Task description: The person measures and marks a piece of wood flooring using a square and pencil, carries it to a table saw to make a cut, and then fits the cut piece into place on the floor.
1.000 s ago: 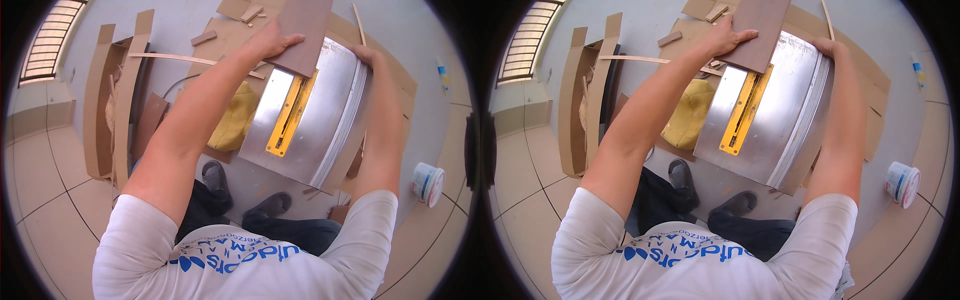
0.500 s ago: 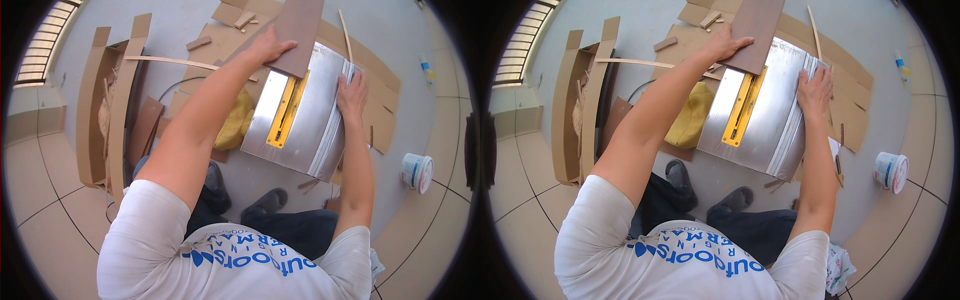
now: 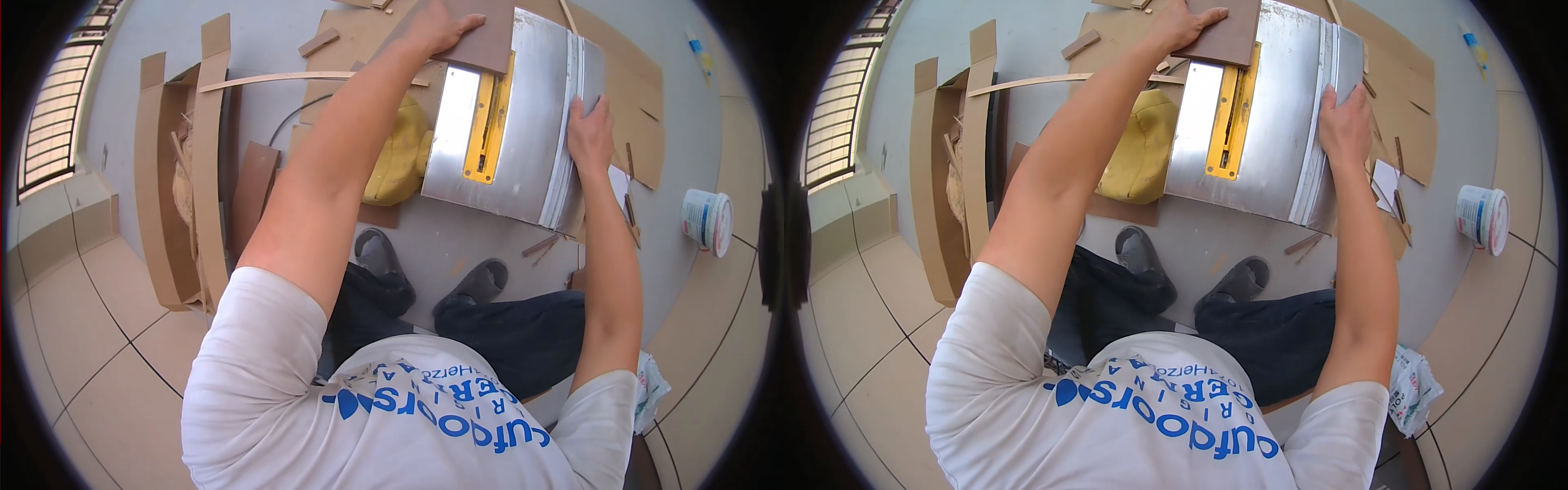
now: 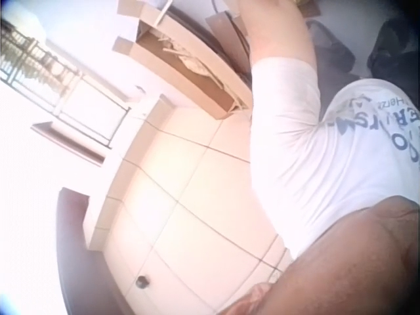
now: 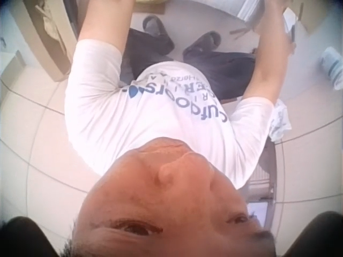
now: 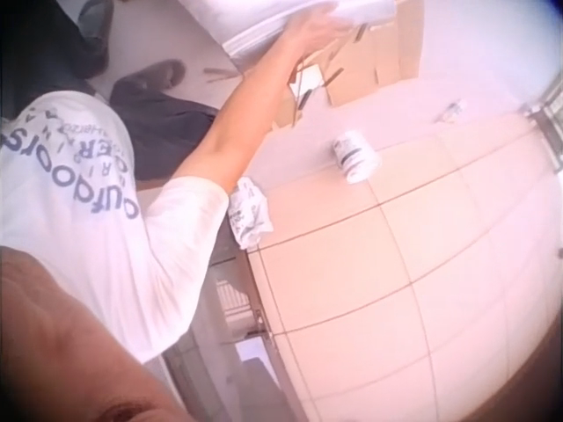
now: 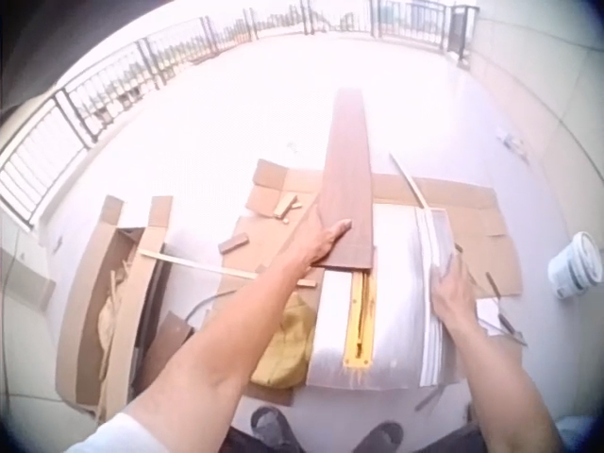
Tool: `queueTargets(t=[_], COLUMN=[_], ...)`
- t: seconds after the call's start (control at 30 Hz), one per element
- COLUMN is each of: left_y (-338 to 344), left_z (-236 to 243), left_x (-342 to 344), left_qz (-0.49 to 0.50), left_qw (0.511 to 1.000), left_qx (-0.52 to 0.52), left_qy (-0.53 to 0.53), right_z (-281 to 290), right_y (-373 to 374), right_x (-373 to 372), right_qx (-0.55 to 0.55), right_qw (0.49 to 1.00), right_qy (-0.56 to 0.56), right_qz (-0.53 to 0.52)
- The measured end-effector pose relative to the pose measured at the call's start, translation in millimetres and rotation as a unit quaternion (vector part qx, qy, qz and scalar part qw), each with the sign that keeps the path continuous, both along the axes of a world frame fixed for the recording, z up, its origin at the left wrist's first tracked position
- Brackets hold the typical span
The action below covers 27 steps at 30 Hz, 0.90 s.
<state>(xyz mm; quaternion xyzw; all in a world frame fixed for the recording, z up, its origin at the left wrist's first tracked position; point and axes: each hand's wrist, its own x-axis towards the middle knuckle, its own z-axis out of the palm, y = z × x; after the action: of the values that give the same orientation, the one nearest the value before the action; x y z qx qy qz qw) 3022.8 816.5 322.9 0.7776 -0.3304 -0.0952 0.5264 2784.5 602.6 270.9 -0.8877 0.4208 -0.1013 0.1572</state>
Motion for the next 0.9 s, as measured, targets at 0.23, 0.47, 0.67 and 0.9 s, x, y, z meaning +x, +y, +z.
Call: queueTargets(t=[0.23, 0.47, 0.67, 0.9], left_y=[-9, -13, -14, -10], left_z=[-30, -52, -54, -53], left_x=[13, 32, 32, 30], left_qz=[0.018, 0.044, 0.034, 0.004], left_qw=[0.997, 0.995, 0.994, 0.999], left_qx=[0.022, 0.085, 0.1, 0.049], left_qy=[0.074, 0.03, 0.027, 0.013], right_z=[-4, -4, -7, -11], right_y=[-2, -2, -4, -8], right_x=[-1, 0, 0, 0], right_qx=[-0.005, -0.002, -0.009, -0.019], right_qw=[1.0, 1.0, 1.0, 1.0], right_qy=[0.002, 0.01, -0.009, -0.012], right_qz=[-0.001, -0.006, -0.001, 0.0])
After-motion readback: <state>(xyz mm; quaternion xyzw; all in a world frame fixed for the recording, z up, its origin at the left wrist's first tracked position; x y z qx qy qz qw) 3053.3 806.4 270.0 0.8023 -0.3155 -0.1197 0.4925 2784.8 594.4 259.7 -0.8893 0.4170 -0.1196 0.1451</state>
